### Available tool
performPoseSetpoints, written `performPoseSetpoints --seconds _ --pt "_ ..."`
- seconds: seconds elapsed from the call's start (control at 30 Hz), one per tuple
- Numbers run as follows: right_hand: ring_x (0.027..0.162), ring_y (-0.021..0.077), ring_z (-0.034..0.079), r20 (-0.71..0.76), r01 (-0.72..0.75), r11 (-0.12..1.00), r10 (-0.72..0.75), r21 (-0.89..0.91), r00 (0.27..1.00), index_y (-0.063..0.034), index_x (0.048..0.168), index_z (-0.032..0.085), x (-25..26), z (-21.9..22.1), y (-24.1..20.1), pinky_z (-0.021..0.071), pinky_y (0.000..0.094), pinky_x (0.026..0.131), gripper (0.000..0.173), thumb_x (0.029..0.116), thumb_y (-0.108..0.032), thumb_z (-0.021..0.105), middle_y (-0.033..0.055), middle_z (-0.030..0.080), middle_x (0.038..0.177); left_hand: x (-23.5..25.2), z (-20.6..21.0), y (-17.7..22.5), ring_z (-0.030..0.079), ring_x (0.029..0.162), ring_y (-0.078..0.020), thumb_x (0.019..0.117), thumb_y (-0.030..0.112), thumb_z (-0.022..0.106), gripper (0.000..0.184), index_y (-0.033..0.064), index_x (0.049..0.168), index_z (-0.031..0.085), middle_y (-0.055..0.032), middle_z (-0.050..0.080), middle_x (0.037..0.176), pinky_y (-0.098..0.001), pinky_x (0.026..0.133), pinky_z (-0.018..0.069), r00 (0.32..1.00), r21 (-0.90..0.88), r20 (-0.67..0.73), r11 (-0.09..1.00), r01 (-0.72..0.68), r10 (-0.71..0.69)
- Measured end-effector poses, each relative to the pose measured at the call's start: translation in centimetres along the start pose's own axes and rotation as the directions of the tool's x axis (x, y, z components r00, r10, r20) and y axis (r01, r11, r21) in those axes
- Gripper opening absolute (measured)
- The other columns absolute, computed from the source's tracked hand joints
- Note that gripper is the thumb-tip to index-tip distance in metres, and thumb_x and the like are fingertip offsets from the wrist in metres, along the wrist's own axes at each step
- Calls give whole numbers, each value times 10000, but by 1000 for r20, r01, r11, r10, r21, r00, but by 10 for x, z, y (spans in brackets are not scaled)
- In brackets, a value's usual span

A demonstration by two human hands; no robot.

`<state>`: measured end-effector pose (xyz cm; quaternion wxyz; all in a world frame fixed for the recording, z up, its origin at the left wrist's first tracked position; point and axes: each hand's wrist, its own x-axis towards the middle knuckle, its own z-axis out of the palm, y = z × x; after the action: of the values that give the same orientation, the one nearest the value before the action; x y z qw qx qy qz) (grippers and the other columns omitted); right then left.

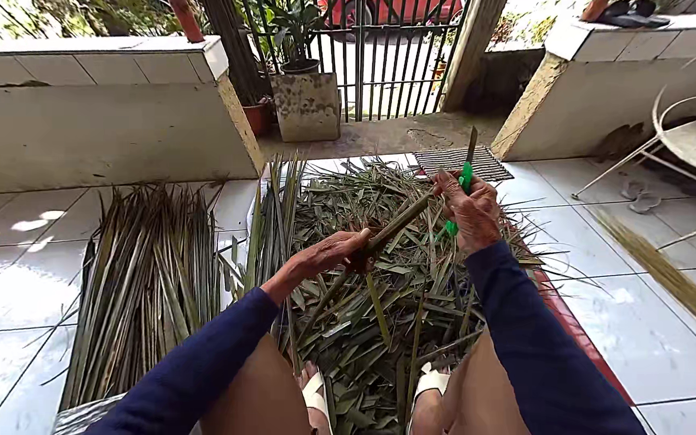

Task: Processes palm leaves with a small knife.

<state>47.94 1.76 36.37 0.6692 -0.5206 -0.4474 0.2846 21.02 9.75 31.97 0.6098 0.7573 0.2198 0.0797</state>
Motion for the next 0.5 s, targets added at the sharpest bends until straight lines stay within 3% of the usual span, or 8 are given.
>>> performPoseSetpoints --seconds 0.13,0.3,0.4,0.43,0.5 --pt "462 23 405 -132 23 999 -16 45 991 -103 1058 699 13 -21 -1 312 183 404 161 1040 -244 623 -19 695 820 -12 -11 -18 726 943 -166 1106 402 429 427 70 1182 687 -65 752 1036 -352 855 603 997 8 34 998 68 -68" --pt "458 31 407 -264 12 1000 -12 0 964 -130 1044 698 19 -39 10 304 192 400 167 1035 -284 634 -38 686 801 -17 -14 -28 694 712 -163 1066 296 571 290 42 1159 677 -78 707 874 -313 666 613 994 -129 -40 987 92 -98" --pt "483 75 423 -277 -116 966 49 -231 960 -200 1089 641 9 -39 18 361 253 437 364 994 -550 613 -37 596 768 -13 -17 -25 572 543 -94 1070 279 563 269 49 1121 692 -39 640 736 -221 494 493 984 -208 -138 975 82 -112" --pt "532 105 451 -262 -148 952 76 -269 962 -188 1170 630 5 -36 19 400 298 484 460 996 -608 565 -8 578 796 -11 -18 -23 509 494 -73 1075 277 552 265 53 1119 686 -23 597 700 -199 449 438 976 -247 -174 965 86 -132" --pt "609 139 492 -205 -141 951 85 -276 975 -145 1324 604 -1 -23 21 440 344 556 508 1072 -549 428 27 603 867 -8 -23 -18 407 439 -49 1089 277 517 272 54 1126 669 -1 528 662 -179 403 360 960 -336 -232 939 75 -159"
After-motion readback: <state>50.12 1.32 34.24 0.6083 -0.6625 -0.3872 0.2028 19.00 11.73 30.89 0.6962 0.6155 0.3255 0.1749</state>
